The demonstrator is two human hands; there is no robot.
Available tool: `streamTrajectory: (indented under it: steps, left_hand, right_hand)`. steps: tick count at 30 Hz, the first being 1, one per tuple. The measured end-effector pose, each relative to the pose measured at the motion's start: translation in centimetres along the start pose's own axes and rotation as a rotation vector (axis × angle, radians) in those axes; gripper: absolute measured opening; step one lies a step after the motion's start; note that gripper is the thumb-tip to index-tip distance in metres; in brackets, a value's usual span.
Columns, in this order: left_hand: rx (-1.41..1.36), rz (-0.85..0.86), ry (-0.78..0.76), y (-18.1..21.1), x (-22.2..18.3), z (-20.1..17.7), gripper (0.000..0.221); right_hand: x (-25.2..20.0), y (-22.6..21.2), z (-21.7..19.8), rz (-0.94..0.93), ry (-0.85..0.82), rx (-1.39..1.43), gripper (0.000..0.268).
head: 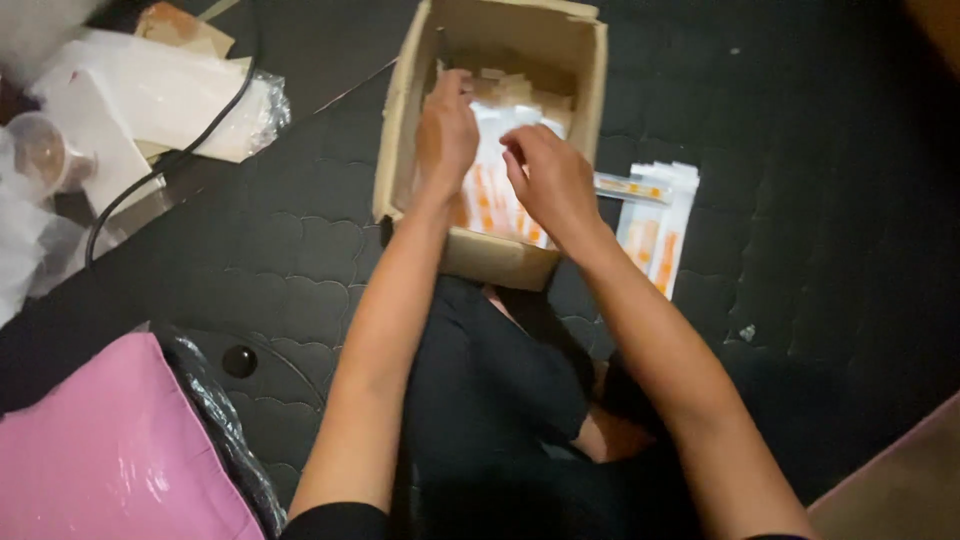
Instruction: Organizing small packaged items by taking them out of a cardboard box and arranging them in neat rows on the floor.
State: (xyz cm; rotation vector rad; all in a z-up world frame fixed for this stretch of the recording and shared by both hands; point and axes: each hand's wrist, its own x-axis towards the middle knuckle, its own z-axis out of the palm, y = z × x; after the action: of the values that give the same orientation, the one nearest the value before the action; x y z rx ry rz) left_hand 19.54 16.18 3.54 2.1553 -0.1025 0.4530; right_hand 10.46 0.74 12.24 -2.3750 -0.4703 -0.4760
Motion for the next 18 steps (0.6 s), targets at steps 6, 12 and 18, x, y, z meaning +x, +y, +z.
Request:
streamTrajectory:
  steps: [6,12,18]
  left_hand:
    - [0.257,0.049,0.154,-1.8,-0.5,-0.6,0.045]
    - [0.224,0.006,0.132,-1.9,-0.9,-0.4,0.048]
    - [0.193,0.026,0.221,-1.9,-0.2,0.2,0.050]
  right_hand:
    - [6.9,11.2,18.5,0.422,-0.671,-0.365,0.015]
    - [2.8,16.4,25.3,0.475,-0.335,-0.163,0.046]
    - [5.5,19.7,23.2,0.606,-0.344,-0.068,0.027]
